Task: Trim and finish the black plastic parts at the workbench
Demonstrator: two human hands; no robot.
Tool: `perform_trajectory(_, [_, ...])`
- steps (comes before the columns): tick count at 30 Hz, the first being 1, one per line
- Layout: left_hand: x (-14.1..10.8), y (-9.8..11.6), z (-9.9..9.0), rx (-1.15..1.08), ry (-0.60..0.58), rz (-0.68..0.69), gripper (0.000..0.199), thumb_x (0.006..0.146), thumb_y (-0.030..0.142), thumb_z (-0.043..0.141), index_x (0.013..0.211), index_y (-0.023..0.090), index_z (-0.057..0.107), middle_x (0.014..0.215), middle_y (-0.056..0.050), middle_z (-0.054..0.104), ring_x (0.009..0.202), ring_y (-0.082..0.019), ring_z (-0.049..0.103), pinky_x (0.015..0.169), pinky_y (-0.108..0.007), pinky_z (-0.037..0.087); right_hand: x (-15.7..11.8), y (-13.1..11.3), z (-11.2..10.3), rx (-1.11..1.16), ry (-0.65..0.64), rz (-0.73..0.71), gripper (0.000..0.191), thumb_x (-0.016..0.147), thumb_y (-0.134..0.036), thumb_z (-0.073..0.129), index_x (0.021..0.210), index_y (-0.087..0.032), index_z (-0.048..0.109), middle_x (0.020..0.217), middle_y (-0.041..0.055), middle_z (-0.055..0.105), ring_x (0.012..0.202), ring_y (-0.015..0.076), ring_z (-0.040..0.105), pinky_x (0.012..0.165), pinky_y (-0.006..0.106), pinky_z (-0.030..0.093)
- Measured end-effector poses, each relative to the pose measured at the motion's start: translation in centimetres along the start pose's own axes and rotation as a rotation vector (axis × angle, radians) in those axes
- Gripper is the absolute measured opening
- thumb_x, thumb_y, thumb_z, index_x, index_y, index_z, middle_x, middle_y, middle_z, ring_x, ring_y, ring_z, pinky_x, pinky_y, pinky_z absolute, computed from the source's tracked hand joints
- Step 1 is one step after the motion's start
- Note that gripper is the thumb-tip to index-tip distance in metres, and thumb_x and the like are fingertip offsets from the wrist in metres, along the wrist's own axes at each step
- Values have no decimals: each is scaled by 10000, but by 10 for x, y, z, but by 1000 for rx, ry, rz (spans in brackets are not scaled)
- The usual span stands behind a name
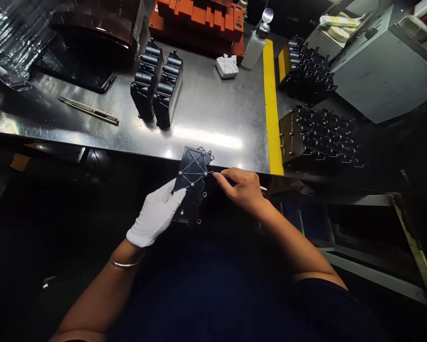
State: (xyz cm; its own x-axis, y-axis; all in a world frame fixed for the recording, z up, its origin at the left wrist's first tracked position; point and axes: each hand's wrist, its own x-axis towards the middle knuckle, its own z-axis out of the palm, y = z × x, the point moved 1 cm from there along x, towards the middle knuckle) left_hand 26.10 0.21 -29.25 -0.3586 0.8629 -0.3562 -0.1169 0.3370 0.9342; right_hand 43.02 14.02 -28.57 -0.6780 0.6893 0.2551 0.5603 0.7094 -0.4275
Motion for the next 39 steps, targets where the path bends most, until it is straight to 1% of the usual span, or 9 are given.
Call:
perform_trajectory(17, [-2,-7,7,-46,-6,5,478,815,428,610,1235,200,620,1070,-29,704,943,-210,644,815,-278,522,-20,-19,6,-50,20,109,336,920,-383,510,738,-177,703,702,39,713,631,127,652,566,219,388])
perform_trajectory(21, [-1,-8,7,-34,-19,29,464,840,428,577,1246,206,605,1073,-26,698,988,-204,625,844,-265,501,-19,-18,3,62,-49,99,330,917,-391,505,756,-189,709,728,41,715,654,134,655,589,222,426])
perform_trajectory(23, [-3,-2,2,52,-92,44,434,860,422,546,1230,205,612,996,-19,705,930,-191,625,795,-251,500,-14,-12,-8,176,-21,115,320,902,-412,514,771,-196,711,749,48,716,678,151,656,629,241,465])
perform_trajectory(26, [-12,13,-13,279,-385,59,339,871,372,529,1129,199,666,795,9,677,720,-140,595,645,-212,466,-7,2,-25,344,30,243,342,793,-504,614,912,-201,719,871,77,727,792,216,672,722,316,522])
perform_trajectory(27, [-16,17,-19,342,-499,62,306,865,349,540,1089,198,683,742,20,656,663,-120,572,612,-201,446,-5,6,-26,430,-51,298,419,744,-536,649,989,-202,712,912,82,729,828,234,679,734,330,536])
perform_trajectory(30, [-23,20,-36,369,-724,-31,277,794,323,646,1033,198,707,673,33,628,571,-90,538,554,-191,420,-7,13,-16,622,-627,262,468,667,-572,683,938,-195,740,828,77,731,768,242,684,701,326,555])
perform_trajectory(33, [-17,1,-52,3,-554,-187,367,657,327,782,979,163,718,545,31,578,457,-82,474,443,-197,370,-17,18,1,755,-762,244,508,633,-651,638,787,-177,740,654,71,687,589,222,647,538,304,533])
perform_trajectory(37, [-10,-39,-56,-566,-19,-58,285,708,338,735,947,191,691,507,55,482,441,-55,423,445,-176,362,-33,27,17,953,-514,495,507,576,-634,688,816,-190,742,685,112,706,616,280,680,532,344,563])
perform_trajectory(39, [-13,-55,-43,-723,-26,-80,335,595,217,807,908,179,692,633,13,585,557,-98,559,522,-213,452,-39,26,24,996,-374,614,472,539,-585,742,825,-210,745,709,120,718,651,308,695,538,355,579])
